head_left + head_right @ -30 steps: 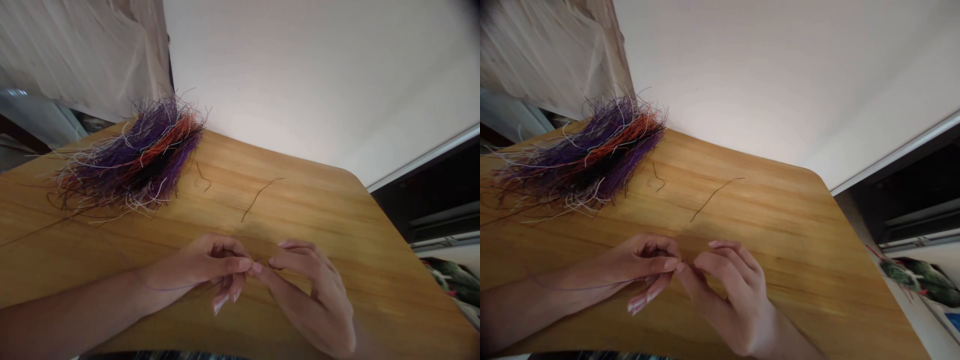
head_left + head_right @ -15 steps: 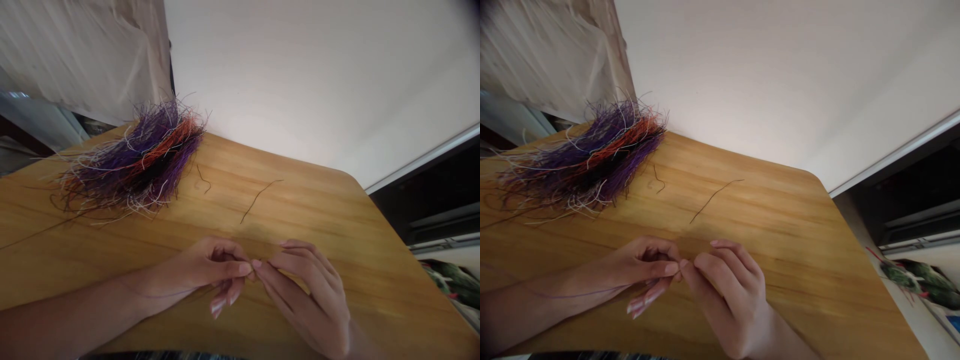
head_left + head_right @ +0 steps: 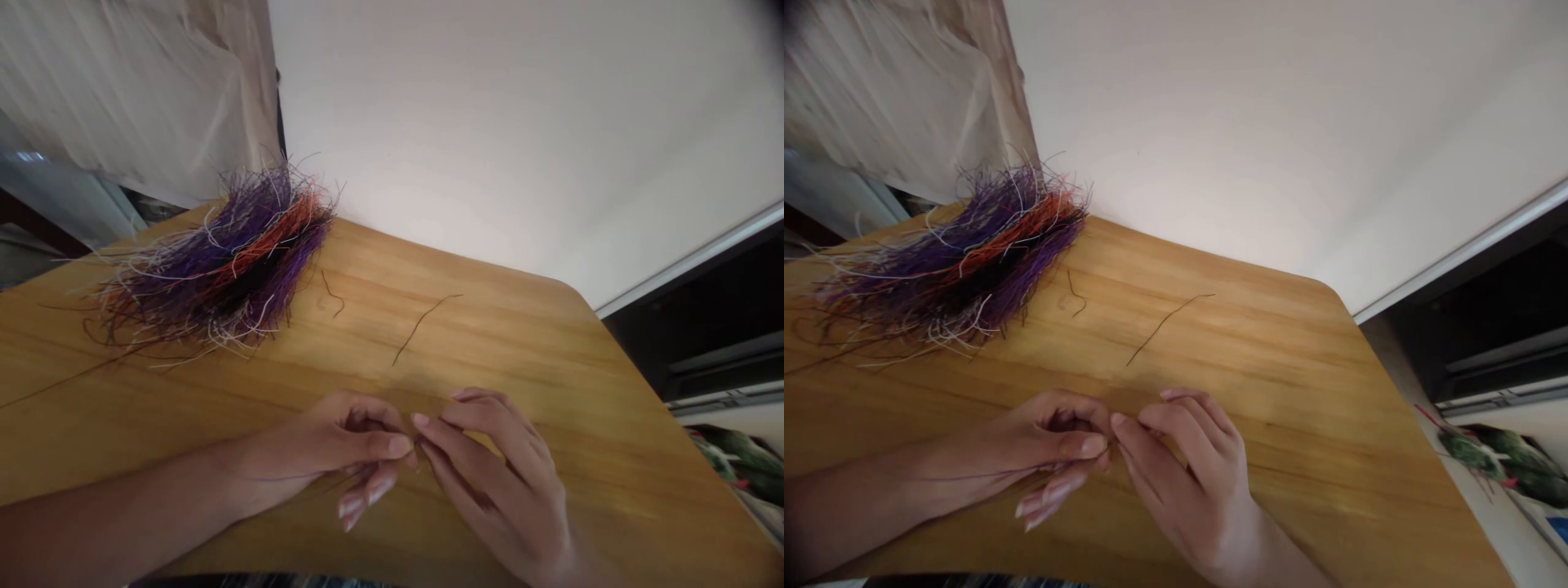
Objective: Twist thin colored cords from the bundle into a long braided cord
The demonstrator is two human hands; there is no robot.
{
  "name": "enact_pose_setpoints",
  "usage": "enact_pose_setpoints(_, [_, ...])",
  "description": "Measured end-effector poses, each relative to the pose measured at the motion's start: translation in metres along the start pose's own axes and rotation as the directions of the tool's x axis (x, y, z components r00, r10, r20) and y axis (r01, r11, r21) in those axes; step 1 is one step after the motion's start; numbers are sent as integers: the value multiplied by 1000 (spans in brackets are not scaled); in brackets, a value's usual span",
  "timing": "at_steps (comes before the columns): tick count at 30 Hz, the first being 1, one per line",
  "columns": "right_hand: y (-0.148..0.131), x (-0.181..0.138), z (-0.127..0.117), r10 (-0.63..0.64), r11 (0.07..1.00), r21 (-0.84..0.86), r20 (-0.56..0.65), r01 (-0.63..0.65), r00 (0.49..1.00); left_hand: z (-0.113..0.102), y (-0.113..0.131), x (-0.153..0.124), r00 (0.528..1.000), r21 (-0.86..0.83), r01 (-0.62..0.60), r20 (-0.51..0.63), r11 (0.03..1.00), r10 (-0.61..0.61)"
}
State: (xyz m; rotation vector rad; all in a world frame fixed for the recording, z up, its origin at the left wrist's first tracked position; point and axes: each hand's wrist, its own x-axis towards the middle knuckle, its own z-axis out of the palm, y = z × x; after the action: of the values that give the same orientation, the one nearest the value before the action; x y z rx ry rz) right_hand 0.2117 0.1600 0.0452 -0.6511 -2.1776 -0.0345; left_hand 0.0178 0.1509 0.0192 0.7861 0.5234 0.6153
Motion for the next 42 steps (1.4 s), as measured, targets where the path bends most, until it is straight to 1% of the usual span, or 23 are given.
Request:
enact_pose_setpoints(5, [1, -1, -3, 7, 1000, 8, 43, -8, 999, 0, 0, 1, 1000, -30, -9, 7, 999, 9])
enact_pose_setpoints(8, [0, -3, -3, 19, 1000, 12, 33, -20, 999, 1, 0, 1, 1000, -38, -22, -7, 999, 22])
enact_pose_setpoints(12, [-2, -2, -3, 4, 1000, 2, 8, -4, 1000, 1, -1, 0, 1000, -12, -4, 12, 1000, 4])
enact_pose_setpoints(16, [-3, -2, -4, -3, 1000, 28, 24, 3, 1000, -2, -4, -1, 999, -15, -14, 29, 1000, 15])
enact_pose_setpoints(20, [-3, -5, -4, 16, 998, 67, 31, -18, 999, -1, -4, -2, 999, -16, -5, 45, 1000, 6])
enact_pose_setpoints(25, [-4, -6, -3, 42, 996, 75, 10, -43, 999, 1, -1, -3, 999, -28, 2, 40, 1000, -1])
enact_pose_setpoints(30, [-7, -5, -3, 16, 999, 31, -29, -15, 999, 2, -2, -3, 999, -44, 10, 31, 999, -8])
enact_pose_setpoints(36, [-7, -11, -1, 13, 1000, 25, -64, -11, 998, 0, -5, -4, 998, -93, 23, 63, 995, -17])
enact_pose_setpoints(37, [-7, -11, -1, 8, 1000, 26, -62, -7, 998, 0, -5, -4, 998, -101, 32, 62, 994, -26])
enact_pose_setpoints(42, [-8, -12, 1, -58, 998, 38, 35, 57, 998, 3, -3, -4, 998, -109, 54, 38, 993, -50])
